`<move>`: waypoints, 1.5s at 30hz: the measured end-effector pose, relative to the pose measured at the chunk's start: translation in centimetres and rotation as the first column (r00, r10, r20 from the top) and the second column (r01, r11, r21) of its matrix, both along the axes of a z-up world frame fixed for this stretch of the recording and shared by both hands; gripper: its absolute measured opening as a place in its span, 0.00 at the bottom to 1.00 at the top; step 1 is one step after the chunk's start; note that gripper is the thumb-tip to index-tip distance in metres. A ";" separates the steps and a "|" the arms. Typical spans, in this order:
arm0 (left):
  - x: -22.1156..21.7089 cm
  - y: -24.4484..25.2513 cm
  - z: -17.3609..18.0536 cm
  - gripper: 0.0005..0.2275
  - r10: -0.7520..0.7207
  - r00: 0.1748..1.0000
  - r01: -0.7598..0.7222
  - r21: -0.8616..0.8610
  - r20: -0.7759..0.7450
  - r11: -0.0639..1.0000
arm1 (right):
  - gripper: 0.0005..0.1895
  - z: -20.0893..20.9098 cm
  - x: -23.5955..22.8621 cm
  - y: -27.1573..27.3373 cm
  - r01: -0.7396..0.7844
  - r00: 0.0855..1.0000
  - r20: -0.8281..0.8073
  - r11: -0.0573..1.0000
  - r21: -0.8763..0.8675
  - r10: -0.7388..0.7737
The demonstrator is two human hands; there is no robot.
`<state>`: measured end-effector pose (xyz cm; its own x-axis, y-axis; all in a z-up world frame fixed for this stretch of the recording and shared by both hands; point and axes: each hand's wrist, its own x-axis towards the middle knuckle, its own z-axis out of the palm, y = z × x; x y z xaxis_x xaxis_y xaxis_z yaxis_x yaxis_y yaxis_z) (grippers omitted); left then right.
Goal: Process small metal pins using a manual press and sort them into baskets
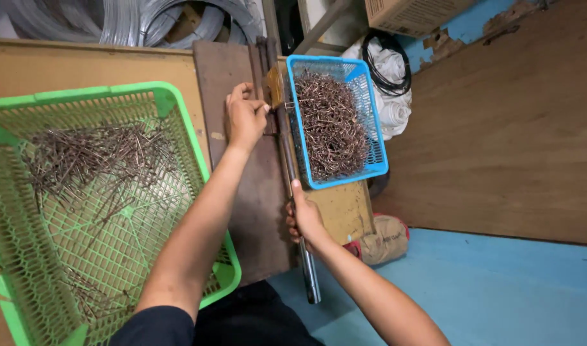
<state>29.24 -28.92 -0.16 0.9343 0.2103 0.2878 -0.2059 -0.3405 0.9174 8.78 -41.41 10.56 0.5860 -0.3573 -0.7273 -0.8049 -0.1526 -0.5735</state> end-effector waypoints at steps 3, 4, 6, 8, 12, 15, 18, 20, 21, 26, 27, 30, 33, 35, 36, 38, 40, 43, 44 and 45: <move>0.1 0.0 0.2 0.04 0.006 0.999 -0.007 0.036 0.050 0.999 | 0.42 -3.4 0.6 -1.7 -0.084 0.996 -0.043 0.981 -0.177 0.077; -0.4 0.2 1.6 0.04 -0.009 0.999 0.007 0.037 0.047 0.999 | 0.42 -3.2 0.4 -1.5 -0.070 0.997 -0.046 0.982 -0.177 0.063; -1.0 0.8 4.5 0.21 -0.007 0.992 0.009 0.017 -0.124 1.000 | 0.46 -2.6 0.5 -1.0 -0.185 0.982 -0.078 0.931 -0.315 0.169; -0.7 0.7 3.1 0.09 -0.012 1.000 0.009 0.107 0.023 0.994 | 0.48 -1.9 0.6 -0.5 -0.212 0.977 -0.076 0.916 -0.342 0.198; -0.7 0.9 2.6 0.01 -0.021 0.987 -0.018 0.236 0.158 0.972 | 0.40 -3.3 0.6 -0.9 -0.148 0.977 0.100 0.932 -0.332 0.191; -1.0 0.8 2.7 0.04 -0.011 0.990 -0.017 0.191 0.143 0.982 | 0.40 -3.1 0.5 -0.8 -0.132 0.980 0.095 0.931 -0.342 0.173; -0.6 0.8 2.5 0.03 -0.023 0.993 -0.003 0.217 0.117 0.976 | 0.42 -6.8 0.6 -2.1 -0.173 0.954 0.136 0.864 -0.473 0.266; -0.6 0.7 2.3 0.02 -0.015 0.990 -0.016 0.216 0.142 0.976 | 0.42 -7.4 0.5 -2.5 -0.195 0.952 0.115 0.850 -0.490 0.285; -0.7 0.6 2.3 0.02 -0.010 0.986 -0.026 0.215 0.167 0.976 | 0.43 -7.6 0.3 -2.7 -0.215 0.949 0.094 0.835 -0.506 0.301; -0.9 0.8 2.4 0.03 0.001 0.987 -0.036 0.222 0.158 0.974 | 0.42 -6.4 0.6 -2.2 -0.192 0.957 0.109 0.872 -0.449 0.267; -1.1 0.7 2.1 0.02 0.003 0.986 -0.038 0.210 0.167 0.977 | 0.42 -6.3 0.4 -2.1 -0.185 0.959 0.112 0.875 -0.447 0.261; -1.1 0.7 1.7 0.04 -0.001 0.986 -0.021 0.130 0.169 0.991 | 0.32 -2.9 0.8 -0.4 -0.125 0.962 0.216 0.971 -0.203 0.169; -0.9 0.4 1.0 0.04 0.010 0.986 -0.030 0.116 0.167 0.993 | 0.20 -6.4 0.0 -2.6 -0.038 0.915 0.404 0.997 0.061 0.010; -0.6 0.9 0.6 0.02 0.008 0.992 -0.028 0.165 0.122 0.986 | 0.19 -6.2 0.0 -2.6 0.031 0.914 0.401 0.998 0.063 -0.054; -0.6 0.7 0.4 0.02 -0.005 0.998 -0.009 0.205 0.068 0.979 | 0.19 -6.1 -0.3 -2.9 0.115 0.911 0.392 0.992 0.055 -0.128; -0.2 0.3 -0.5 0.02 0.001 0.998 -0.011 0.157 0.066 0.988 | 0.23 -4.6 -0.4 -3.7 0.105 0.925 0.359 0.992 0.067 -0.122; -0.3 -0.1 -1.1 0.02 0.011 0.998 -0.018 0.106 0.063 0.994 | 0.26 -2.4 -0.3 -3.6 0.090 0.939 0.327 0.993 0.079 -0.111; -0.1 -0.4 -1.4 0.03 0.061 0.997 -0.061 -0.004 0.045 0.998 | 0.30 1.6 1.2 -3.3 0.096 0.952 0.273 0.983 0.159 -0.137; -0.2 -0.4 -1.8 0.03 0.042 0.999 -0.041 -0.029 0.030 0.999 | 0.28 2.4 1.5 -3.6 0.128 0.944 0.262 0.954 0.271 -0.201; -0.3 -0.4 -2.2 0.04 0.022 1.000 -0.021 -0.053 0.015 0.998 | 0.26 3.3 1.7 -3.9 0.158 0.934 0.242 0.912 0.379 -0.262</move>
<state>28.93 -29.33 -2.34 0.9250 0.2458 0.2898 -0.2132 -0.2958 0.9312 10.51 -45.35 13.83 0.7240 -0.2493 -0.6432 -0.5923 0.2534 -0.7649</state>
